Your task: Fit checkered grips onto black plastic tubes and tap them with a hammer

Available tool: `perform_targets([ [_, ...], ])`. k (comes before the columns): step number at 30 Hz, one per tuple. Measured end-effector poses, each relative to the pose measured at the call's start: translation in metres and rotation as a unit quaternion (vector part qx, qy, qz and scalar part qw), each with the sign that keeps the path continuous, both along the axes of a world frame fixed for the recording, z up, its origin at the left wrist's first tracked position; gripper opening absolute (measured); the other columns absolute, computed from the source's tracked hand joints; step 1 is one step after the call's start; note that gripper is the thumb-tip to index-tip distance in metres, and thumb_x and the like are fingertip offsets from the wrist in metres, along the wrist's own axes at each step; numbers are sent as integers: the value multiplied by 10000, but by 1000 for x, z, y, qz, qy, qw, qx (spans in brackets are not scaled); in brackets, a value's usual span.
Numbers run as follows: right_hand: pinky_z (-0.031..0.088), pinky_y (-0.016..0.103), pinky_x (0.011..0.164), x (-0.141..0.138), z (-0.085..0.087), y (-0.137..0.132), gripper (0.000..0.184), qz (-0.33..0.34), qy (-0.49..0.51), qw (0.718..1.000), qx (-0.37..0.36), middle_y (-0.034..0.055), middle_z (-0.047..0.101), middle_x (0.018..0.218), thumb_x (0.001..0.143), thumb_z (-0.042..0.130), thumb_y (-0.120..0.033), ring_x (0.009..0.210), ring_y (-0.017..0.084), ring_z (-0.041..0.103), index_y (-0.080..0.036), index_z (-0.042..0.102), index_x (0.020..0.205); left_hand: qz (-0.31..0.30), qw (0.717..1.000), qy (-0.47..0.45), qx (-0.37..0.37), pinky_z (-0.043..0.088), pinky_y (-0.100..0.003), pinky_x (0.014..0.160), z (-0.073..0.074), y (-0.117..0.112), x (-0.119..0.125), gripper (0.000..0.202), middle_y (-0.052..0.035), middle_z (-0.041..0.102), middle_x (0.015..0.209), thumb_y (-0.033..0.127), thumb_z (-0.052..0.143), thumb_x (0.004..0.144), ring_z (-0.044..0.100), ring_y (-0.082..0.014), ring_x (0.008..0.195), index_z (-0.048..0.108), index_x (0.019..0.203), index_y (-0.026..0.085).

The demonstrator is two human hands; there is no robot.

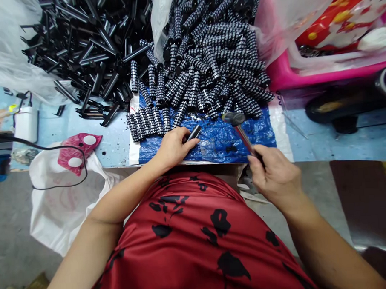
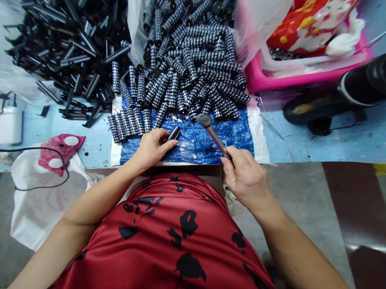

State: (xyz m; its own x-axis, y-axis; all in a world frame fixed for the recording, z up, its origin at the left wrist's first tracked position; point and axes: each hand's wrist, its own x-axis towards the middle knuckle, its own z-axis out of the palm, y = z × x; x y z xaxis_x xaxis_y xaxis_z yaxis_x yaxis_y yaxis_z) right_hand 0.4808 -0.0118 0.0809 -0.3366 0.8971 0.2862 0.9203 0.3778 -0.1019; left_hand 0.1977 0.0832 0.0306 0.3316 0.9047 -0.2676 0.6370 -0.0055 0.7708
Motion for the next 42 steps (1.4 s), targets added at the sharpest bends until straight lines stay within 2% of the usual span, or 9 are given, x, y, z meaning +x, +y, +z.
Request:
perform_targets([
  [3,534,263,874,-14,3,21,354,20,57,998,0,82,720,1095,1017,539,-166,966,146,680,-161,586,1368,-2,1000,-3,9,371,-299,731,-2,-2,1,253,-53,664,858,365,785,946,557,-168,778,719,978,124],
  [8,484,279,727,-27,-5,36,306,53,-18,998,-39,40,695,956,1015,593,-199,813,124,642,-133,637,1311,-1,1000,4,-1,331,-296,701,-3,-2,2,238,-33,640,818,357,773,944,520,-156,739,706,951,129],
  [12,512,247,820,-29,3,27,329,63,49,997,-23,62,723,1074,1002,587,-154,913,120,673,-129,624,1329,-5,999,-13,-40,299,-300,678,0,7,2,279,-26,644,797,383,819,894,496,-148,694,693,931,136],
  [18,514,264,786,-28,-3,7,347,204,33,977,-53,44,725,965,968,671,-178,803,119,656,-115,631,1307,-11,994,5,-109,300,-317,666,-1,20,6,352,-8,591,688,373,889,814,458,-141,630,616,749,160],
  [23,524,246,794,-7,-2,6,348,143,84,986,-17,78,743,1060,953,651,-138,888,131,696,-116,649,1300,-28,996,61,-54,333,-342,691,1,16,10,260,-44,611,747,369,804,872,480,-183,678,669,816,154],
  [29,550,245,840,-11,4,7,332,156,86,984,23,103,754,1066,961,619,-140,918,147,714,-112,652,1290,-27,996,9,-89,275,-333,676,-4,24,6,412,-12,567,686,408,911,794,439,-161,648,581,720,174],
  [35,531,249,795,-16,-10,10,415,216,13,975,-50,36,748,1019,930,717,-179,827,113,688,-145,645,1338,-25,996,16,-81,347,-349,706,-4,23,8,343,-32,576,695,356,887,804,491,-188,665,605,747,168],
  [38,525,236,786,1,-13,18,358,143,25,989,35,58,762,1053,944,680,-161,860,124,702,-142,670,1301,-35,997,58,-29,402,-377,731,-3,12,15,226,-87,633,781,343,783,867,605,-262,771,680,878,141],
  [42,493,271,654,25,-16,36,254,61,-98,987,114,54,754,917,927,728,-233,754,152,668,-163,735,1172,-39,995,96,11,411,-365,706,15,-11,7,227,-126,701,908,348,641,961,663,-272,833,695,1000,131],
])
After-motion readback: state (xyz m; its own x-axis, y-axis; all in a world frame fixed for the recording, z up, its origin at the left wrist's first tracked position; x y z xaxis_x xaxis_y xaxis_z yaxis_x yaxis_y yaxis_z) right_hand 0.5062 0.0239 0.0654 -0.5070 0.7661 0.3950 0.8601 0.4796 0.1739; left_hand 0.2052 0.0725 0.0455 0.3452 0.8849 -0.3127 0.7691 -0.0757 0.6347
